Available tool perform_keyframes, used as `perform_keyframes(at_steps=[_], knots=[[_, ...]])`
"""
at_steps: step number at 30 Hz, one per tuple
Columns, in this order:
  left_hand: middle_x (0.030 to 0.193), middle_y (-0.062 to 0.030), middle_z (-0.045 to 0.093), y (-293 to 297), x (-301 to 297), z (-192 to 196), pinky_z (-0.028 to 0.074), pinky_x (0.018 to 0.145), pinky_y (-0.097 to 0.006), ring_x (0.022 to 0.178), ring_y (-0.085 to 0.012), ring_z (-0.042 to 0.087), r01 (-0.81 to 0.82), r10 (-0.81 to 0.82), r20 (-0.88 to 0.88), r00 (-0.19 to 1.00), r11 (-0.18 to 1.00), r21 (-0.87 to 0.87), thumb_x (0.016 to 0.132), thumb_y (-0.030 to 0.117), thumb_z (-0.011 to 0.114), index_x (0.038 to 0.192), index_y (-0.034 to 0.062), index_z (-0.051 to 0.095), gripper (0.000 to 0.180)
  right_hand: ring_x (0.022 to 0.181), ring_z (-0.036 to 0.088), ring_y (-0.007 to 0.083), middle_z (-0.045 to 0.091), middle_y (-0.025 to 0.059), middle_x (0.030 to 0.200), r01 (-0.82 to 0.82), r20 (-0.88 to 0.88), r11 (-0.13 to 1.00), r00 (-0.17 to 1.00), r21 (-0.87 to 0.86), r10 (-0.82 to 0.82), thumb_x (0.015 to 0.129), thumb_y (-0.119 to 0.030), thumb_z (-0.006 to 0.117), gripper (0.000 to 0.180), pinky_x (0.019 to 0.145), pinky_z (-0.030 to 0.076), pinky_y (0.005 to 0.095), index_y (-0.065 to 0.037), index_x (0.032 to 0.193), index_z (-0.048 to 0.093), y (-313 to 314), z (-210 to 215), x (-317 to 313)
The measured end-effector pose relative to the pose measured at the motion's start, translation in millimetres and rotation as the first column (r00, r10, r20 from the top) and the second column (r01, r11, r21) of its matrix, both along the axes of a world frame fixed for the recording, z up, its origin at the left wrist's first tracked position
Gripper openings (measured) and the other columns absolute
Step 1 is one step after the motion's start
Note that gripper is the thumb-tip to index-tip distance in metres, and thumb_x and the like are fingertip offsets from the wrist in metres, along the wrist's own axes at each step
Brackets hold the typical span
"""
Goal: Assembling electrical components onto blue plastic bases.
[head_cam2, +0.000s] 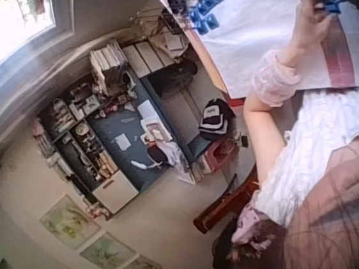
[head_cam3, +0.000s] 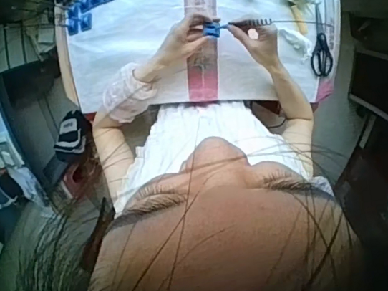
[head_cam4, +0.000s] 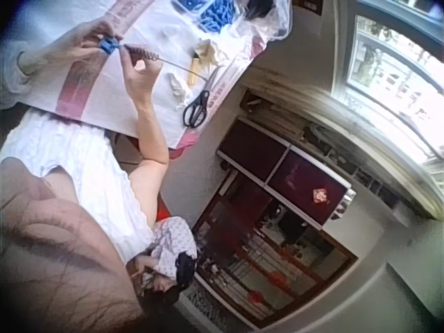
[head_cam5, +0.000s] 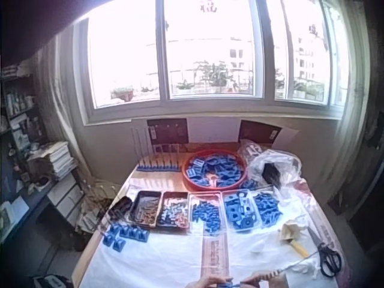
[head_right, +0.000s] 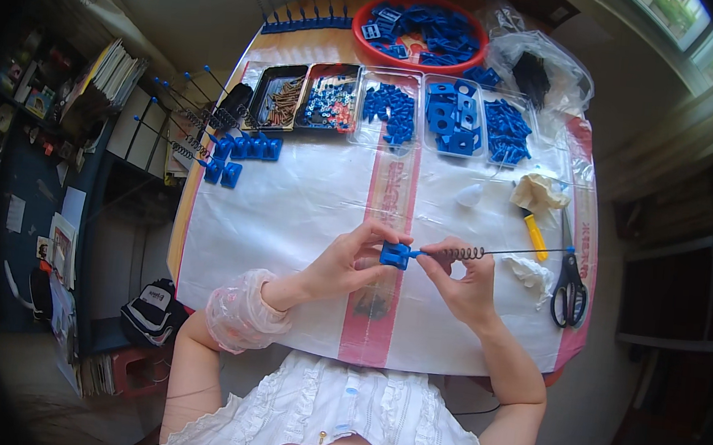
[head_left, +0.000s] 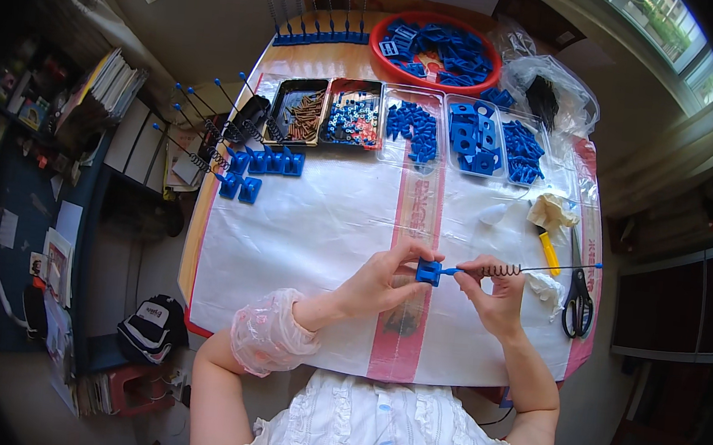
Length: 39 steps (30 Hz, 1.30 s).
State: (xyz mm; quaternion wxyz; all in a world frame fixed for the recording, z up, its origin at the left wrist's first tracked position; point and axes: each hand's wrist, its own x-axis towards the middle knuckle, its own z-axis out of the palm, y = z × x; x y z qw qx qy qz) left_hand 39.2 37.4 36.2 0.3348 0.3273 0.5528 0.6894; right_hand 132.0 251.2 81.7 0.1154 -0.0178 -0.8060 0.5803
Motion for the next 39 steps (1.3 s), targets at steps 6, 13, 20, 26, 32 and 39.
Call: perform_keyframes(at_steps=[6,13,20,26,32,39], knots=[[0.130,-0.0124,0.063,1.1,0.2,2.6,0.055,0.093,-0.030,0.113,-0.0185,0.066,-0.050,0.049,-0.199,0.979,0.999,0.000,0.091,-0.003,0.068,0.127,0.0013,0.061,0.037,0.059,0.063,0.0118,0.067,0.0062,0.072,-0.087,-0.069,0.977,0.992,0.195,0.102,0.082,0.002,0.080,0.013,0.053,0.046,0.0264,-0.001,0.094,0.074,-13.5,0.8,2.5],[0.104,-0.0108,0.069,0.2,-0.8,7.2,0.053,0.080,-0.031,0.096,-0.0230,0.068,-0.056,0.049,-0.348,0.936,0.998,-0.009,0.092,0.004,0.070,0.116,0.0033,0.069,0.024,0.059,0.062,0.0116,0.068,0.0072,0.072,-0.098,-0.081,0.977,0.990,0.192,0.115,0.081,0.002,0.081,0.014,0.053,0.046,0.0252,0.001,0.093,0.074,-18.9,-1.2,4.8],[0.098,-0.0108,0.067,-0.1,0.7,7.1,0.052,0.079,-0.034,0.090,-0.0252,0.066,-0.044,0.024,-0.297,0.954,0.997,-0.059,0.094,0.007,0.068,0.114,0.0042,0.068,0.020,0.058,0.058,0.0096,0.067,0.0050,0.071,-0.105,-0.078,0.977,0.990,0.186,0.121,0.080,0.002,0.081,0.015,0.053,0.045,0.0240,0.000,0.094,0.075,-14.7,-5.3,2.3],[0.098,-0.0098,0.068,2.7,-0.2,6.9,0.053,0.078,-0.033,0.090,-0.0230,0.067,-0.093,0.084,-0.306,0.948,0.995,-0.017,0.094,0.008,0.069,0.113,0.0053,0.069,0.019,0.064,0.059,0.0073,0.069,0.0026,0.075,-0.062,0.012,0.992,0.998,0.109,0.061,0.080,0.004,0.080,0.020,0.057,0.045,0.0226,0.001,0.098,0.075,-11.8,2.2,4.2],[0.101,-0.0083,0.070,0.9,0.9,7.1,0.056,0.071,-0.030,0.087,-0.0194,0.068,-0.205,0.182,-0.299,0.937,0.978,-0.047,0.091,0.008,0.073,0.109,0.0052,0.073,0.018,0.064,0.063,0.0080,0.070,0.0046,0.080,0.114,0.002,0.970,0.993,-0.216,-0.116,0.083,0.006,0.077,0.015,0.056,0.047,0.0210,0.000,0.096,0.071,-8.7,11.1,9.7],[0.109,-0.0065,0.070,0.9,2.8,5.8,0.057,0.068,-0.024,0.093,-0.0146,0.068,-0.197,0.186,-0.276,0.943,0.980,-0.012,0.087,0.001,0.075,0.109,0.0047,0.076,0.022,0.071,0.067,0.0082,0.071,0.0073,0.088,0.098,-0.017,0.962,0.994,-0.256,-0.106,0.087,0.009,0.073,0.015,0.058,0.053,0.0208,0.004,0.100,0.068,-8.5,17.0,9.8]])
